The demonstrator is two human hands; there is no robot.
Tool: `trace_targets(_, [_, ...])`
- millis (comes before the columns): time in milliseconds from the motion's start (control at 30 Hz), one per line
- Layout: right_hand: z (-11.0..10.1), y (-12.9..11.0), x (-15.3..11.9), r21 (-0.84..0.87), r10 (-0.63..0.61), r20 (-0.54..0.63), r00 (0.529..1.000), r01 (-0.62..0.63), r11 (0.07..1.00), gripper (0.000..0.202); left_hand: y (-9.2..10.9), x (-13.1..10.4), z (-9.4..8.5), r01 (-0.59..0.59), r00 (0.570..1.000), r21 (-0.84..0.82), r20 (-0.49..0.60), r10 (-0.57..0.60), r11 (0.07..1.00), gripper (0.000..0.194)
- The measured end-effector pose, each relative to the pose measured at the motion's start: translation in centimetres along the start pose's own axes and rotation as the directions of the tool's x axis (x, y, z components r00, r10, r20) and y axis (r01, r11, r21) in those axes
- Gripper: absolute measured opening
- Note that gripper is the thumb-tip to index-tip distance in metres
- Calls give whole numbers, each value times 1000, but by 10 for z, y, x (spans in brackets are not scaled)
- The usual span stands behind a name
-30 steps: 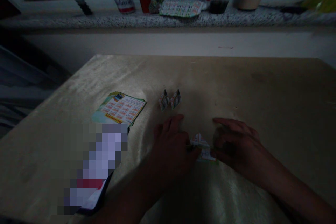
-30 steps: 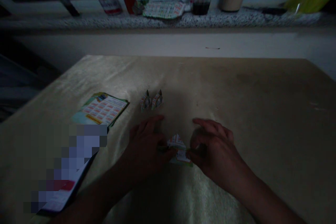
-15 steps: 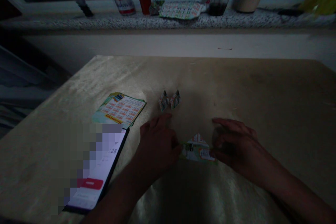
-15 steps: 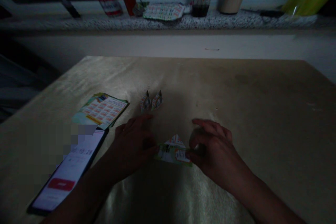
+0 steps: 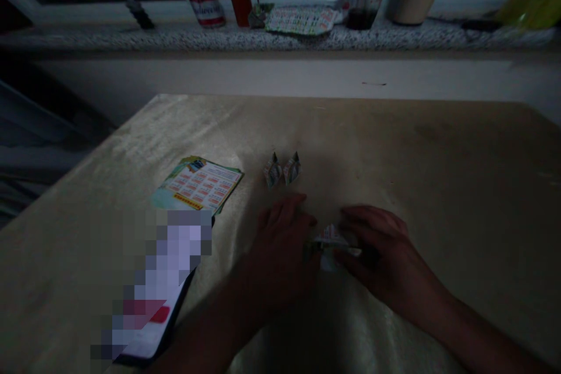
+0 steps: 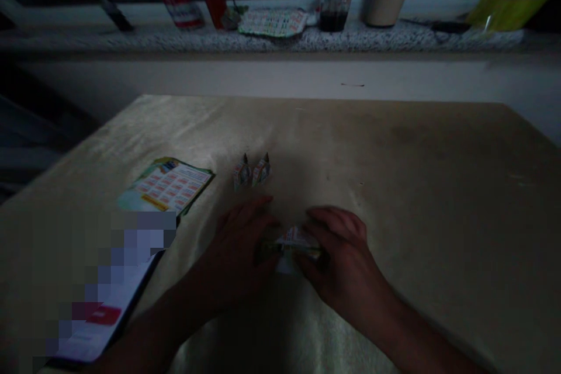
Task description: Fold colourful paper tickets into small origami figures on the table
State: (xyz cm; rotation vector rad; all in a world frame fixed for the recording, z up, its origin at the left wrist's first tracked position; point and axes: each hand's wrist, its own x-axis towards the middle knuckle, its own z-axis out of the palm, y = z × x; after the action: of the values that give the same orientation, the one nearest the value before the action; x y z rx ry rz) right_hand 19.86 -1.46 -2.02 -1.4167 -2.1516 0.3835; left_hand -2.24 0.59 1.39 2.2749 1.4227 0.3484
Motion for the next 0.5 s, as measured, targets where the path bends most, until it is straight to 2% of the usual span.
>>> trace_targets(100, [0,0,0,-26,-18,13,1000,18,999,32,3,0,4,-23,1000,-7,-5,23,1000,34])
trace_targets(300, [1,-2,1,12,-28,27,999,28,1000,23,5,2,7,-59,998,-25,14,60,998,29])
trace_targets(500, [2,-2,1,-37,-49,38,998,51,998,41,7,3,9,-89,996,-3,12,89,996,44])
